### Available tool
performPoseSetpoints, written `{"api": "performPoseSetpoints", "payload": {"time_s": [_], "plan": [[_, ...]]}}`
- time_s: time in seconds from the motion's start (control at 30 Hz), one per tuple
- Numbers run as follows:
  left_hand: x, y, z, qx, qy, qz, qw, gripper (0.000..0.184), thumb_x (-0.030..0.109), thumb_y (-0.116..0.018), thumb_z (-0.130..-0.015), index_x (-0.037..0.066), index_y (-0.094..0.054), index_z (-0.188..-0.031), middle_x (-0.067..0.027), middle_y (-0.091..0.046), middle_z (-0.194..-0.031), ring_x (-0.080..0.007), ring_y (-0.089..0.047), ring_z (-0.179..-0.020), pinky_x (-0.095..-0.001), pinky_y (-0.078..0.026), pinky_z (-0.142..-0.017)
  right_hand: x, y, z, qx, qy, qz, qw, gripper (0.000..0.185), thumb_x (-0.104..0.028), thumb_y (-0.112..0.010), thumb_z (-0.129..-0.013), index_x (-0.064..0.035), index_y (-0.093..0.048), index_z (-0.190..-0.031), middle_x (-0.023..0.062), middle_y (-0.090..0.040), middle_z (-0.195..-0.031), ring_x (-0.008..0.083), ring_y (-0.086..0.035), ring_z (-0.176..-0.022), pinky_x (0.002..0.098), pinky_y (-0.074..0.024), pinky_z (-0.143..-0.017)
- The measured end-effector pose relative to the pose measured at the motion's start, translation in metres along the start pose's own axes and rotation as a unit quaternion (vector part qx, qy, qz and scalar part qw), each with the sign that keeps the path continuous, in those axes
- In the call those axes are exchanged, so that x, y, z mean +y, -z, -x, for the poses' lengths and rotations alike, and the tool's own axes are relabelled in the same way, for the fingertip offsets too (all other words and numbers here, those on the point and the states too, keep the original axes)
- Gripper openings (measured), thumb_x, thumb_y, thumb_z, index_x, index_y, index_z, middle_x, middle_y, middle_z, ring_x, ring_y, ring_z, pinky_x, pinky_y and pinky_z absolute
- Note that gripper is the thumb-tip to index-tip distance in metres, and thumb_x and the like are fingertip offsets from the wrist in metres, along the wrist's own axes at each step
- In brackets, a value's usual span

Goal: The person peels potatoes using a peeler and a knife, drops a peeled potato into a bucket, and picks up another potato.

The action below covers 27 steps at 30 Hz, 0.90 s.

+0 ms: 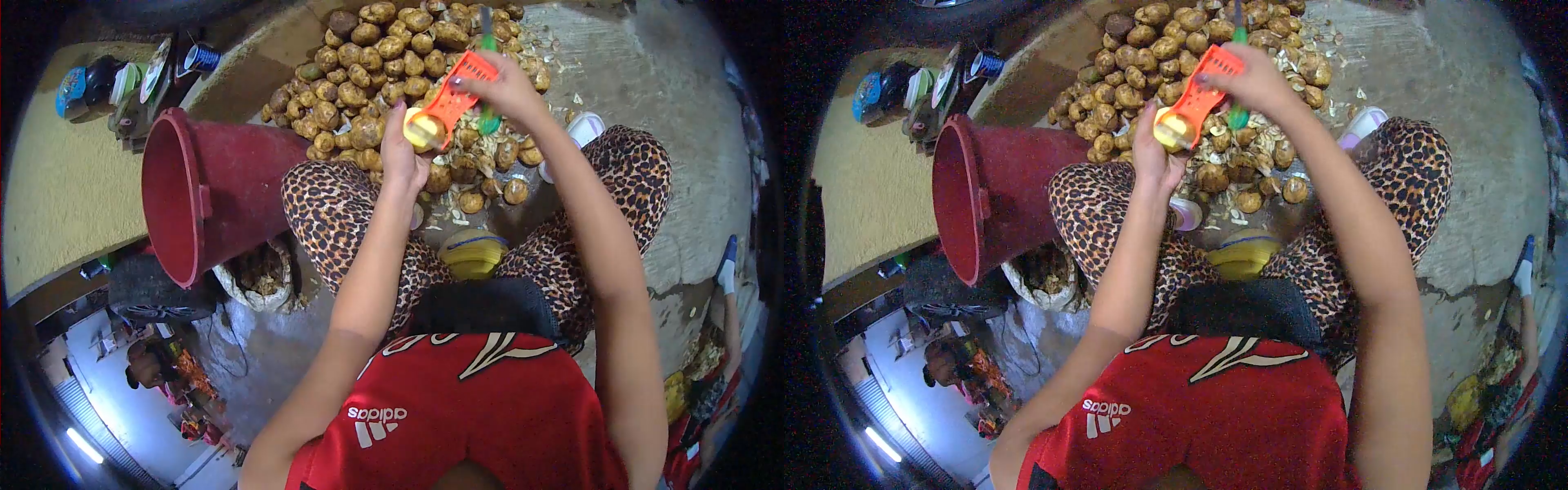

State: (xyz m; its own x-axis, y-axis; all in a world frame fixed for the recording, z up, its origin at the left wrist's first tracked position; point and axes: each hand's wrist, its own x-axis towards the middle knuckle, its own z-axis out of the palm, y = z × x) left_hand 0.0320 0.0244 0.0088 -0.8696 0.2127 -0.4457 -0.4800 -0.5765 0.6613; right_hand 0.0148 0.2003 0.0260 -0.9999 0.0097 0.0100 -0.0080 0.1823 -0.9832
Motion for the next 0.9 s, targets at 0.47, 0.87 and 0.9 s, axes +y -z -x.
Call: {"api": "performPoseSetpoints", "payload": {"time_s": [0.47, 0.87, 0.9], "plan": [[0.000, -0.001, 0.009, -0.076, -0.042, -0.081, 0.993, 0.027, 0.006, -0.061, -0.079, 0.007, -0.045, -0.101, -0.0064, -0.056, -0.089, -0.0178, -0.060, -0.077, -0.0307, -0.053, -0.065, 0.009, 0.056, -0.017, 0.083, -0.036, -0.037, 0.995, 0.026, -0.017, -0.068, -0.075, -0.0040, -0.059, -0.095, -0.0004, -0.061, -0.073, 0.0056, -0.055, -0.061, 0.0208, -0.0420, -0.048], [-0.007, 0.004, 0.007, -0.133, -0.017, -0.237, 0.962, 0.058, -0.009, -0.072, -0.057, 0.007, -0.048, -0.107, -0.0040, -0.056, -0.094, -0.0139, -0.056, -0.085, -0.0284, -0.050, -0.076, -0.019, 0.034, -0.006, -0.029, -0.097, -0.248, 0.964, 0.024, -0.014, -0.065, -0.077, -0.0035, -0.056, -0.097, 0.0047, -0.061, -0.088, 0.0124, -0.060, -0.080, 0.0260, -0.0494, -0.071], [-0.011, 0.006, 0.006, -0.124, -0.045, -0.264, 0.955, 0.058, -0.010, -0.072, -0.056, 0.007, -0.048, -0.106, -0.0038, -0.057, -0.094, -0.0134, -0.056, -0.085, -0.0284, -0.050, -0.076, -0.017, 0.027, -0.007, -0.056, -0.086, -0.236, 0.966, 0.025, -0.012, -0.067, -0.075, -0.0027, -0.057, -0.096, 0.0043, -0.062, -0.087, 0.0116, -0.060, -0.081, 0.0250, -0.0484, -0.072]]}}
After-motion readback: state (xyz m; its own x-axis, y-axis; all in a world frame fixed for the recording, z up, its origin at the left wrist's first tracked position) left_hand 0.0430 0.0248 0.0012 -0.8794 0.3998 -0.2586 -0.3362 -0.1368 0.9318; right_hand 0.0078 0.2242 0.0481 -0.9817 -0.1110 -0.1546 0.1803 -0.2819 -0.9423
